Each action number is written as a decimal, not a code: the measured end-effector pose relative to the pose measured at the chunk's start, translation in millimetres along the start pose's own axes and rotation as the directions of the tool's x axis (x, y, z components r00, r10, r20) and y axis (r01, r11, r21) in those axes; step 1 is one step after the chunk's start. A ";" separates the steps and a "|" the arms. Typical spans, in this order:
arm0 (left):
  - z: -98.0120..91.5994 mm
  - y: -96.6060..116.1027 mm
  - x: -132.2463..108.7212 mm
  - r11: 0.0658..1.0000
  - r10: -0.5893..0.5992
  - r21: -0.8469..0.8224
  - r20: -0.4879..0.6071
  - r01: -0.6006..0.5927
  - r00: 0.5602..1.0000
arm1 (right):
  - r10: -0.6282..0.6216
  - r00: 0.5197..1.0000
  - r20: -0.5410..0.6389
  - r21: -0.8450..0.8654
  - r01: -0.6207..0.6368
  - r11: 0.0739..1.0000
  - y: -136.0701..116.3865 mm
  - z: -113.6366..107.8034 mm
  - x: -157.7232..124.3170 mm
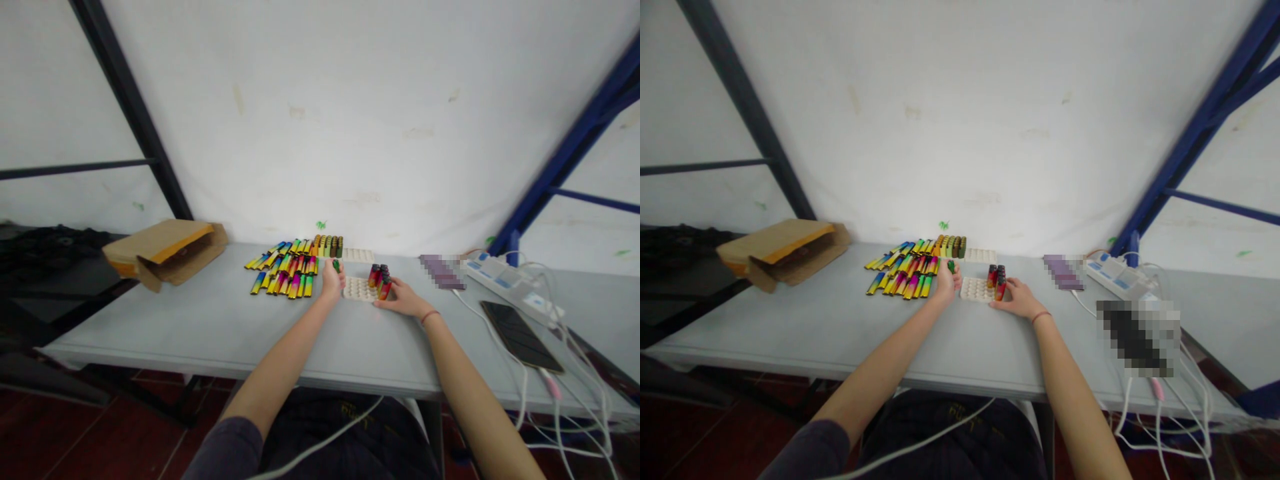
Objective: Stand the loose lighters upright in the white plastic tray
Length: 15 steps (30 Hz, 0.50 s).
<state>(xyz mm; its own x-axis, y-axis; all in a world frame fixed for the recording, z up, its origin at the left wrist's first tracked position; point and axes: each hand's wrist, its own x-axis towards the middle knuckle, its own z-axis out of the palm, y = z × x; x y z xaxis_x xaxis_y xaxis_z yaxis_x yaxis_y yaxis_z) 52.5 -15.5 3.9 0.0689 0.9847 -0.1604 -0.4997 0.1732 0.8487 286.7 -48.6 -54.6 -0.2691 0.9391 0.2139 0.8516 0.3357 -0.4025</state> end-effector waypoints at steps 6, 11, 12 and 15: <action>1.7 -8.2 -3.8 1.000 -0.017 0.027 0.023 0.016 1.000 | -0.008 1.000 -0.002 -0.011 0.008 1.000 -2.0 -1.3 0.0; 2.4 -8.8 -3.7 0.999 -0.031 0.042 0.023 0.030 0.999 | 0.008 1.000 -0.015 -0.004 -0.008 1.000 -2.0 0.1 -0.5; 2.8 -8.7 -3.6 0.999 -0.028 0.045 0.016 0.027 0.999 | 0.009 1.000 -0.016 -0.003 -0.009 1.000 -1.8 0.3 -0.5; 3.4 -9.3 -3.5 0.998 -0.013 0.054 0.002 0.013 1.000 | 0.008 1.000 -0.018 -0.009 -0.008 1.000 -0.8 1.1 -0.3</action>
<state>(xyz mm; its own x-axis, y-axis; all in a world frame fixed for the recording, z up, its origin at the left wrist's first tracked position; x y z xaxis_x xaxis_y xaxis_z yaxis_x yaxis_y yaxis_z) 59.8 -20.6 -1.7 0.0767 0.9824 -0.1703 -0.4515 0.1865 0.8726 285.7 -49.0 -55.4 -0.2543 0.9402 0.2266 0.8576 0.3276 -0.3965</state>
